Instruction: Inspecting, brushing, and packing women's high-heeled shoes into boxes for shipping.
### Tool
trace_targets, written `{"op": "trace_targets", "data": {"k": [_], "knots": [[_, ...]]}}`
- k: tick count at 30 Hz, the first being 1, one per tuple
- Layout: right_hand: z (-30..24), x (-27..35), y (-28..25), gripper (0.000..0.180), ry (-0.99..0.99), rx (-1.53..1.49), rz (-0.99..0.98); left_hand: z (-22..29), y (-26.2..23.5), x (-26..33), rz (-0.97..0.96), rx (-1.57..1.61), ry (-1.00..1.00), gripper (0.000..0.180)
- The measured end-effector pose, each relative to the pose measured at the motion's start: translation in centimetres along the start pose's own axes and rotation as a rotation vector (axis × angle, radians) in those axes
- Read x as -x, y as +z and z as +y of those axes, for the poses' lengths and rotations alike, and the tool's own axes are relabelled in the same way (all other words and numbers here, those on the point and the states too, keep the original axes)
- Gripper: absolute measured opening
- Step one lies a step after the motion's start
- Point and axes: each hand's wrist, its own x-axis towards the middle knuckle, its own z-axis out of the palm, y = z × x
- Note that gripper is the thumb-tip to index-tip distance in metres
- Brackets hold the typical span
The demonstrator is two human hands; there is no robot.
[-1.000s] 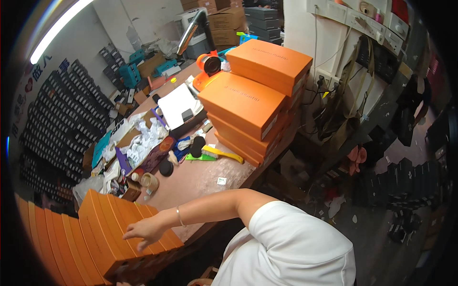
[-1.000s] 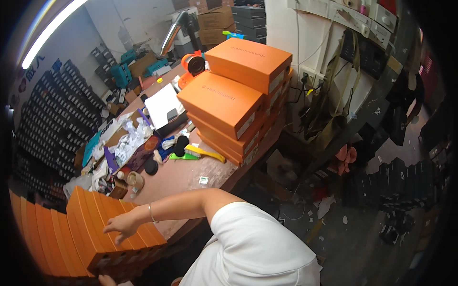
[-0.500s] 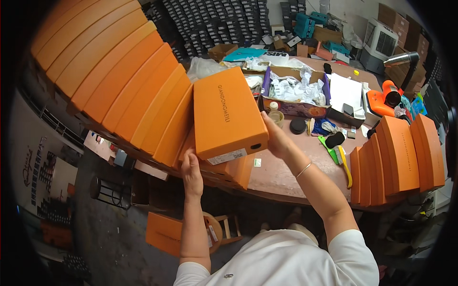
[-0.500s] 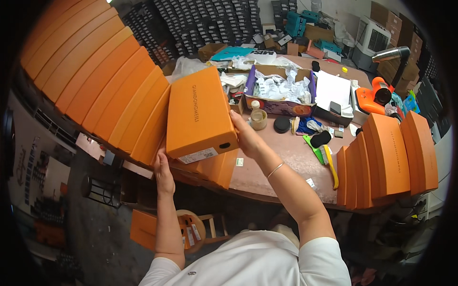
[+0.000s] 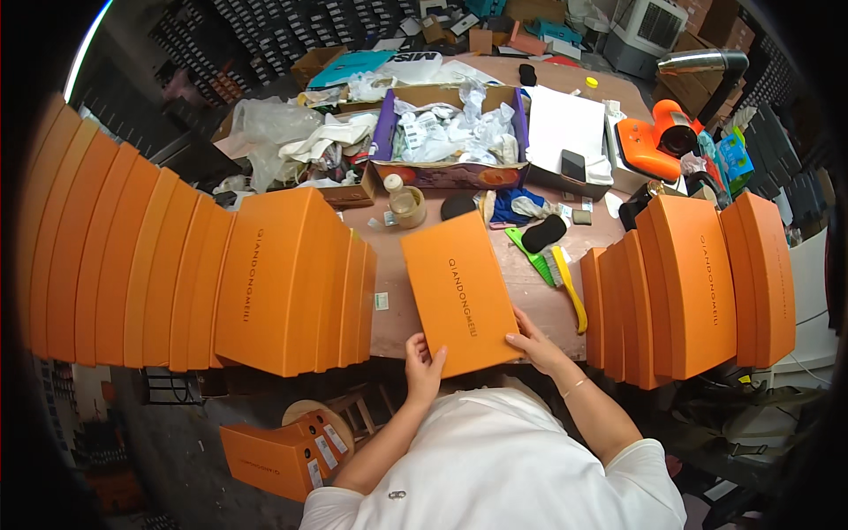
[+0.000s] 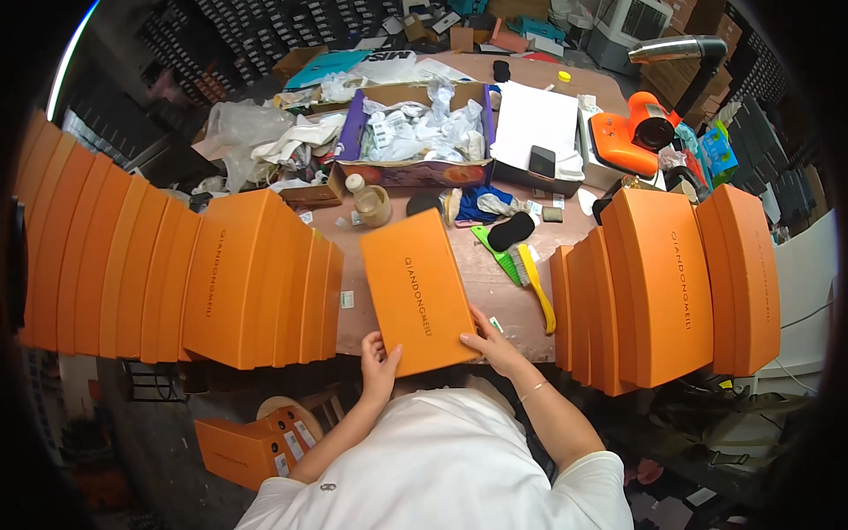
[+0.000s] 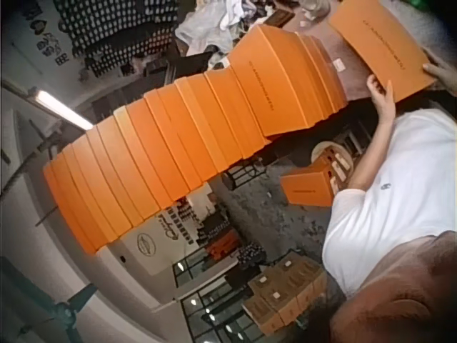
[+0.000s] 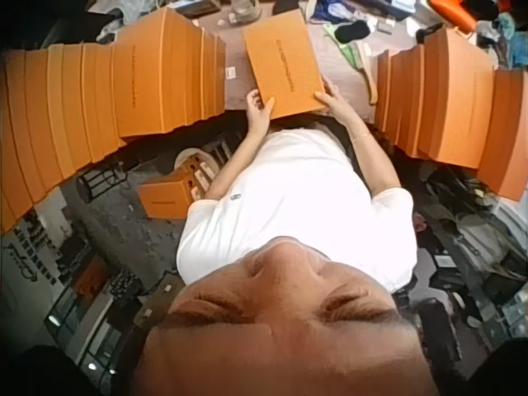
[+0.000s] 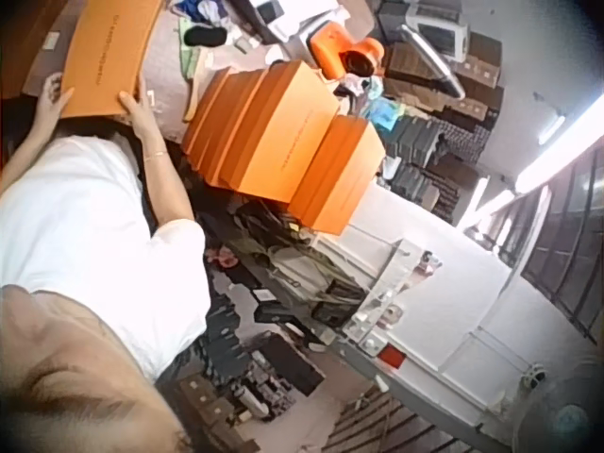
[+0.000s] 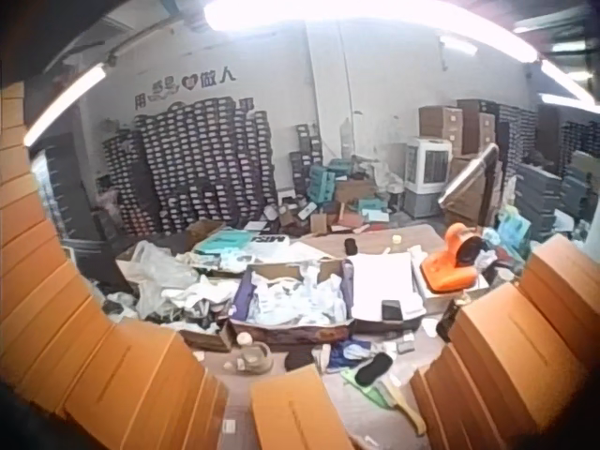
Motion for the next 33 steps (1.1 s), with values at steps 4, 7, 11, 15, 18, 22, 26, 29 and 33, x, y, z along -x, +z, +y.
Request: {"op": "trace_targets", "data": {"k": [4, 7, 11, 15, 18, 22, 26, 29, 33], "knots": [[4.3, -3.5, -4.0, 0.049, 0.196, 0.241, 0.305, -4.7, 1.1, -5.5, -0.043, 0.126, -0.355, 0.052], [-0.1, -3.4, -2.4, 0.036, 0.250, -0.271, 0.264, -1.0, 0.0, -8.1, -0.191, 0.223, -0.496, 0.056], [-3.0, -3.2, 6.9, 0.042, 0.028, -0.067, 0.119, 1.4, -3.1, -9.8, -0.067, -0.701, 0.344, 0.057], [0.8, -4.7, 12.9, 0.049, -0.229, 0.739, -0.108, 7.0, -5.3, -11.4, 0.043, -0.460, 0.437, 0.037], [-0.6, -5.0, 9.3, 0.052, -0.272, 1.074, 0.192, 6.9, -5.8, -11.7, -0.149, -0.369, 0.353, 0.025], [1.3, -4.7, 5.3, 0.047, -0.171, 1.551, 0.201, 1.2, -3.3, -10.4, -0.505, -0.141, -0.041, 0.024], [2.6, -6.8, 7.4, 0.041, -0.195, 1.548, 0.239, 0.5, -1.5, -10.4, -0.536, -0.147, -0.229, 0.031], [3.8, -9.3, 7.8, 0.032, -0.150, 1.410, 0.303, -0.1, -0.9, -11.5, -0.425, -0.090, -0.205, 0.040], [0.2, -7.5, 7.7, 0.027, -0.199, 1.217, 0.181, 2.6, -0.4, -13.0, -0.279, -0.001, -0.083, 0.064]]}}
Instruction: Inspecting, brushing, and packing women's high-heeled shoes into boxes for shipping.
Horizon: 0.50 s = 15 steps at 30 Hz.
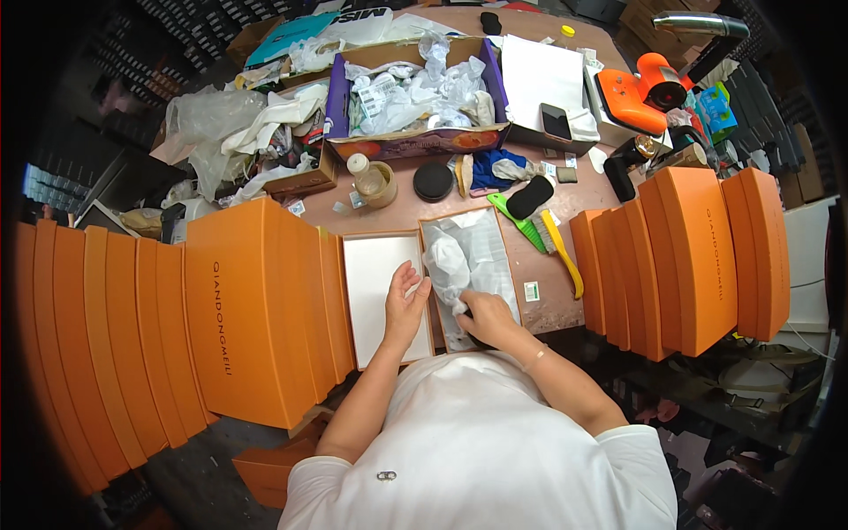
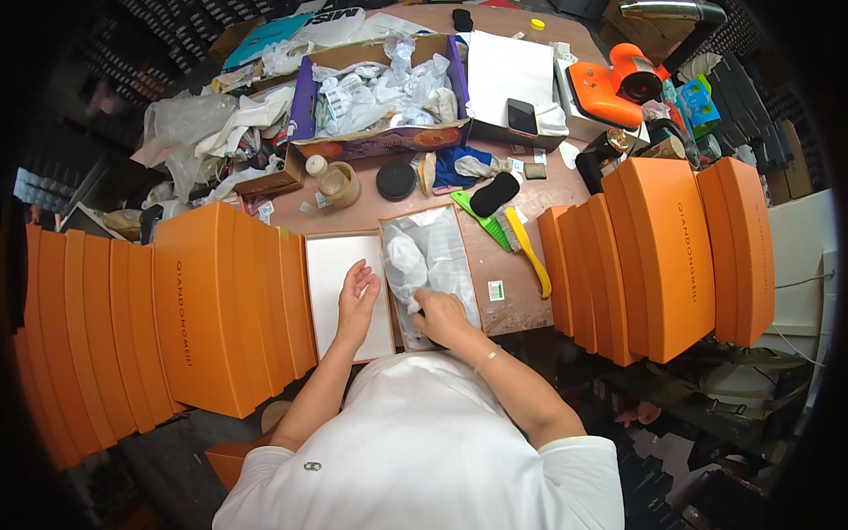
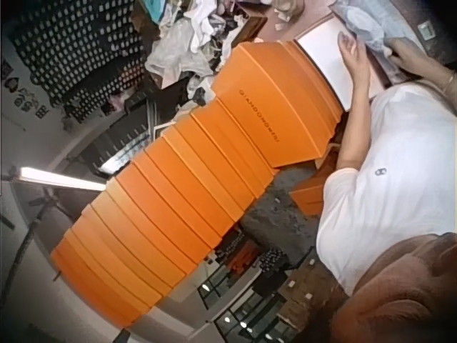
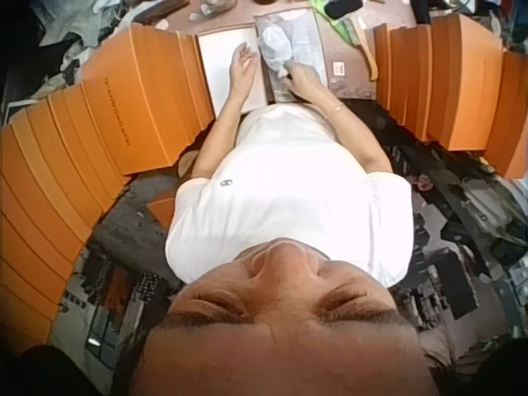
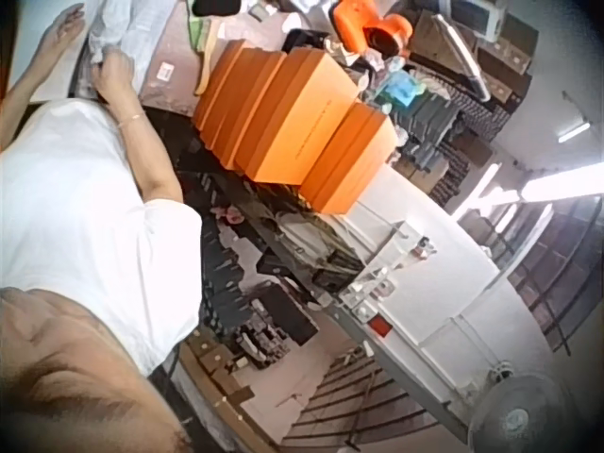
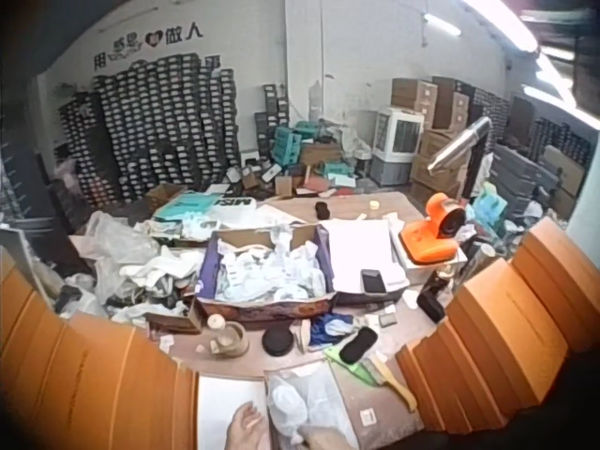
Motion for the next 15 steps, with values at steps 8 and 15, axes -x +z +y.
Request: {"op": "trace_targets", "data": {"k": [8, 15], "knots": [[-6.3, 1.8, -9.3, 0.041, -0.390, 0.049, 0.152, 3.0, 0.0, -2.1, -0.067, 0.792, -0.324, 0.061], [-3.5, 4.6, -8.2, 0.062, 0.186, -1.021, -0.047, 5.5, 0.2, -2.4, 0.083, 0.940, -0.207, 0.064]]}}
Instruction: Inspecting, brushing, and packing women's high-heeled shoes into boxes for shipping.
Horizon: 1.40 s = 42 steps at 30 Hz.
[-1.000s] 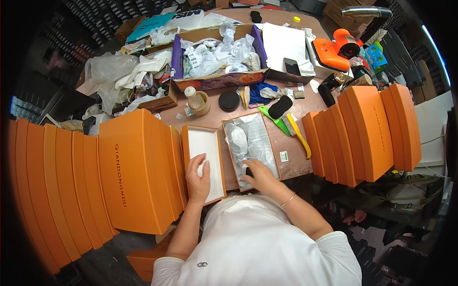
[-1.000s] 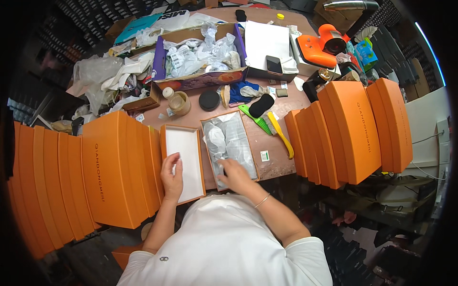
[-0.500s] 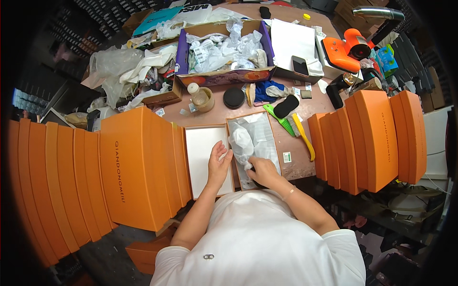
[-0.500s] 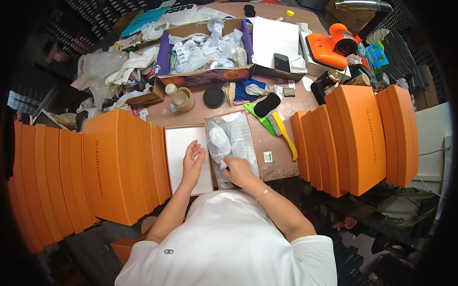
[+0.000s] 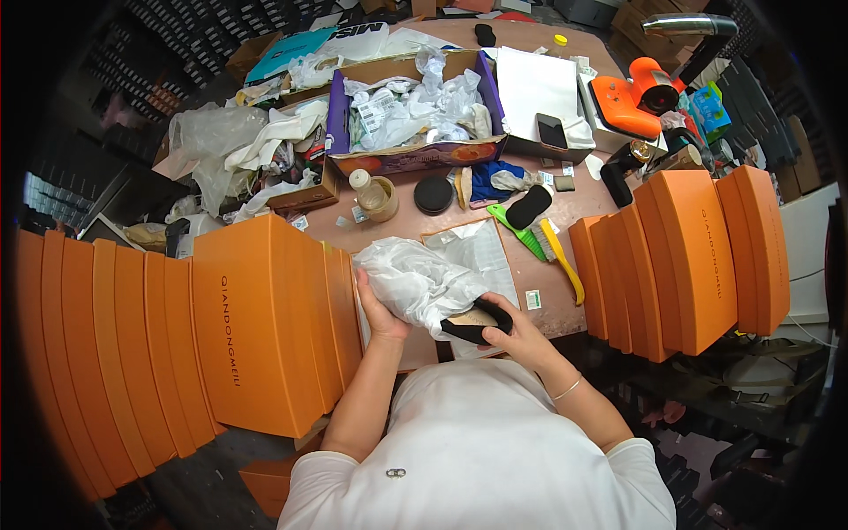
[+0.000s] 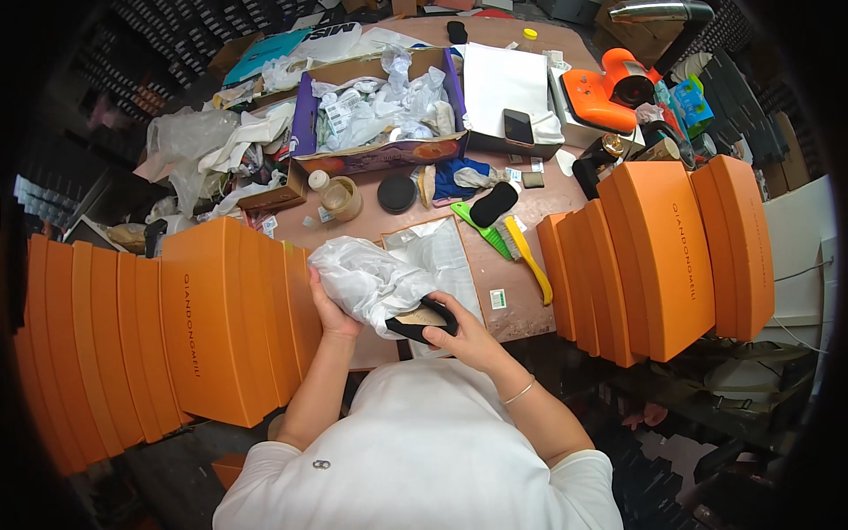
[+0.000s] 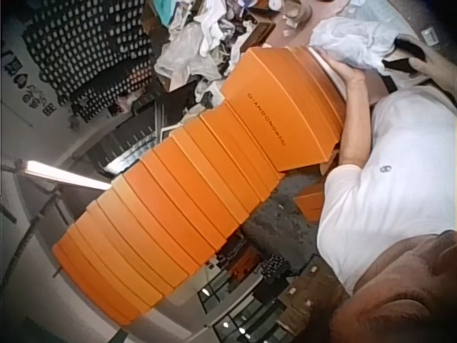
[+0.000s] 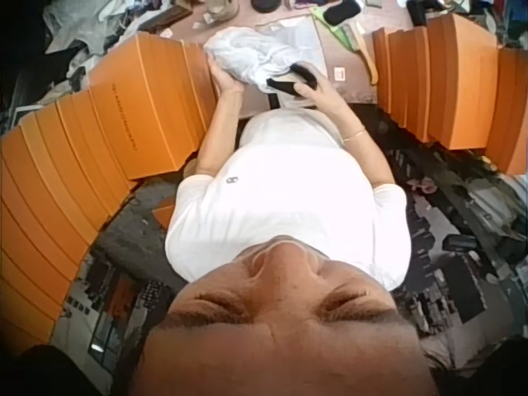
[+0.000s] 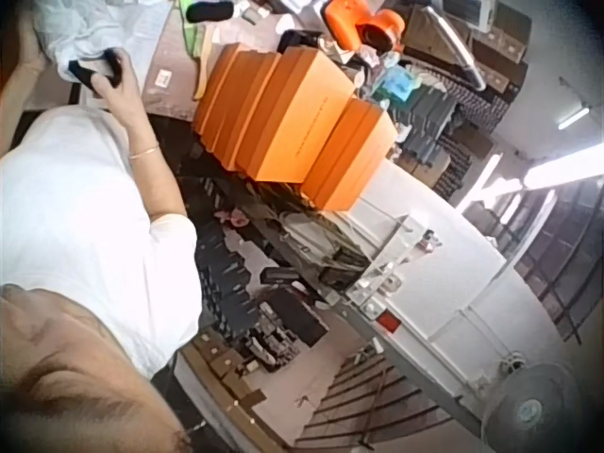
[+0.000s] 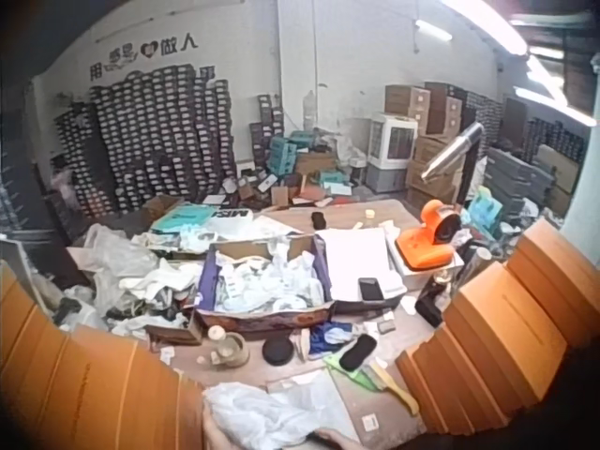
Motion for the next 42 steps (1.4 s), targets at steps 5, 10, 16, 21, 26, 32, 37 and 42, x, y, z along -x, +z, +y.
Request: {"op": "trace_targets", "data": {"k": [5, 10, 16, 21, 26, 32, 37, 42], "knots": [[0.5, 1.9, -1.5, 0.056, -0.046, 0.199, 0.159, 1.8, -4.4, -3.7, 0.012, -0.054, -0.008, 0.050], [2.0, 5.6, -4.8, 0.061, -0.134, 0.292, 0.292, 6.2, 2.4, 1.6, 0.252, -0.291, 0.698, 0.031], [3.7, 5.2, -4.9, 0.062, -0.120, 0.347, 0.371, 8.5, 3.1, 5.0, 0.022, -1.322, 1.372, 0.030], [6.1, 3.8, -5.0, 0.060, -0.096, 0.353, 0.499, 6.9, -1.5, 2.3, 0.125, -1.610, 0.998, 0.014], [4.4, 3.7, -3.6, 0.058, -0.234, 0.468, 0.521, 5.0, -3.4, 1.7, -0.138, -2.248, 0.629, 0.014], [2.6, 3.4, -1.1, 0.061, -0.259, 0.332, 0.434, 2.6, -9.5, 2.4, -0.056, -1.886, 0.365, 0.052], [3.3, 1.8, 1.2, 0.066, -0.142, 0.222, -0.053, -3.1, -2.1, 3.1, -0.088, 0.118, -0.312, 0.082], [-0.4, -3.6, 3.4, 0.046, -0.155, 0.547, 0.093, -3.4, -0.6, 5.4, -0.170, -0.076, -0.308, 0.081]]}}
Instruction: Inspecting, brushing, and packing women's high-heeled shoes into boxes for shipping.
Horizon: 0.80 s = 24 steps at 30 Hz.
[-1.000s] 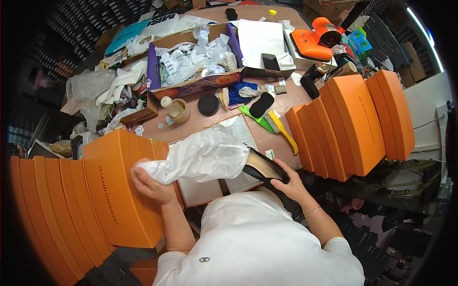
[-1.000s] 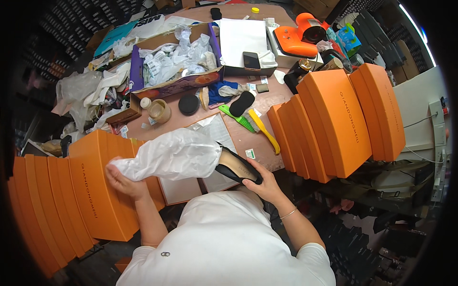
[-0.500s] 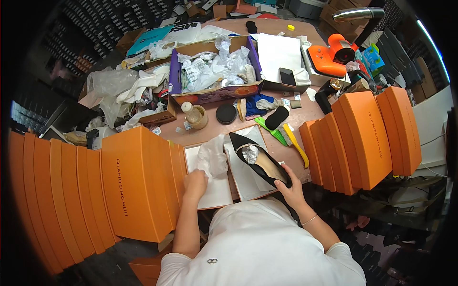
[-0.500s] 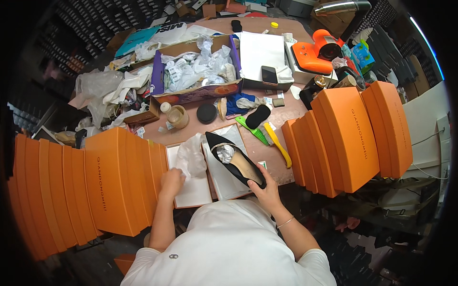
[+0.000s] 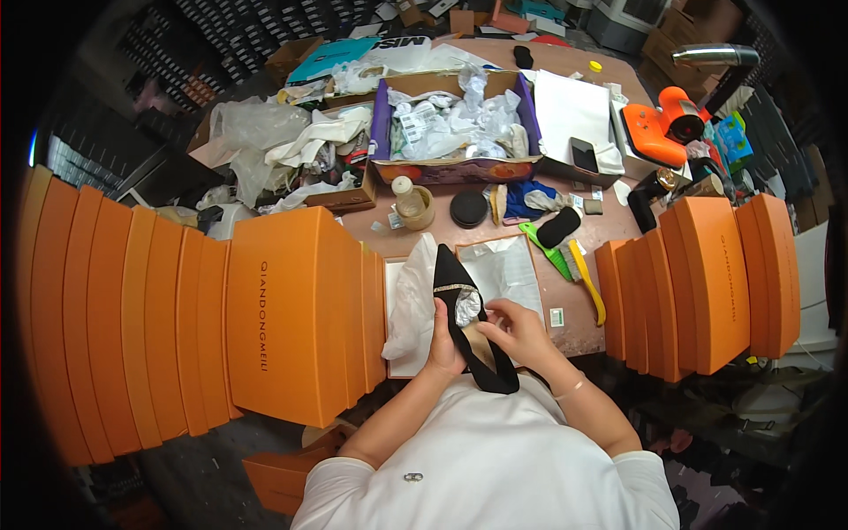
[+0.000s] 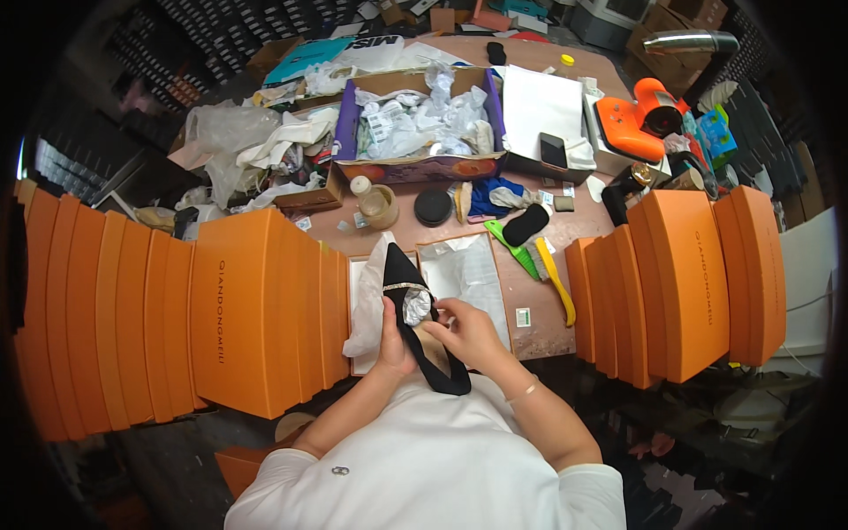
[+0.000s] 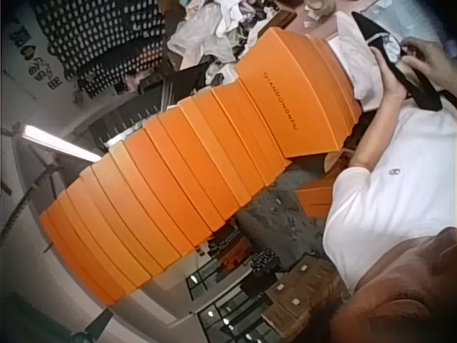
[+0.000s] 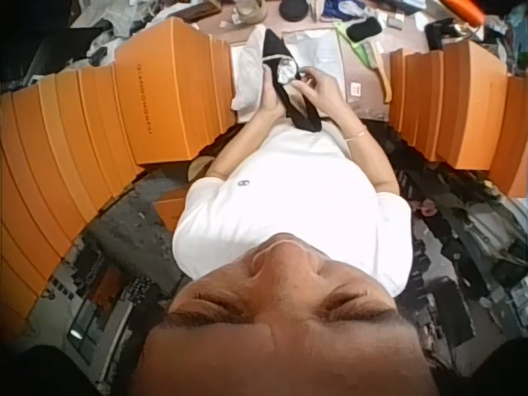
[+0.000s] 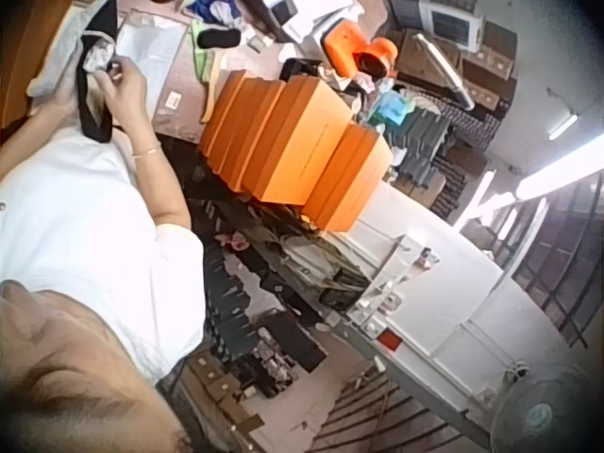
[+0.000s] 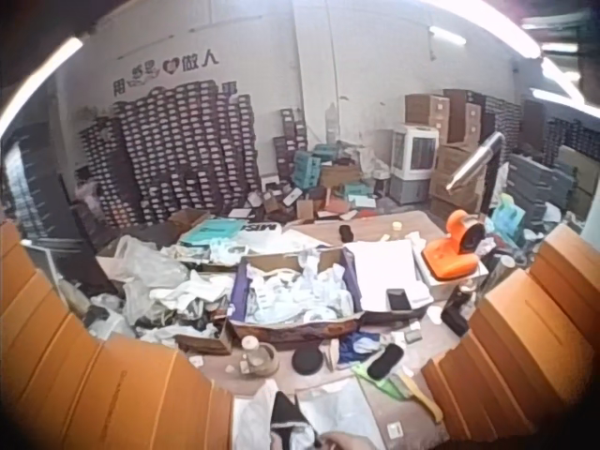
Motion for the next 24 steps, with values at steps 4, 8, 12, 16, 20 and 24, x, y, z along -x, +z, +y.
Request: {"op": "trace_targets", "data": {"k": [4, 8, 12, 16, 20, 24], "knots": [[0.0, -2.8, 2.5, 0.027, -0.126, 0.141, 0.105, 0.2, 1.6, 0.3, 0.086, 0.069, 0.032, 0.081], [1.0, -1.5, 2.5, 0.020, -0.235, 0.331, 0.174, -0.2, -0.9, -0.1, -0.013, -0.038, -0.003, 0.077], [2.5, -3.2, 2.9, 0.018, -0.492, 0.491, 0.318, -0.6, 0.4, 0.4, 0.109, -0.146, 0.034, 0.078], [1.8, -2.8, 2.4, 0.020, -0.516, 0.495, 0.317, -0.7, 0.2, 0.6, 0.112, -0.109, -0.046, 0.077], [0.7, -3.1, 2.1, 0.025, -0.436, 0.552, 0.276, -0.5, 0.4, 0.6, 0.075, -0.085, -0.078, 0.078], [1.0, -2.6, 0.8, 0.024, -0.444, 0.510, 0.215, -0.5, 0.0, 0.6, 0.053, -0.166, -0.104, 0.078]]}}
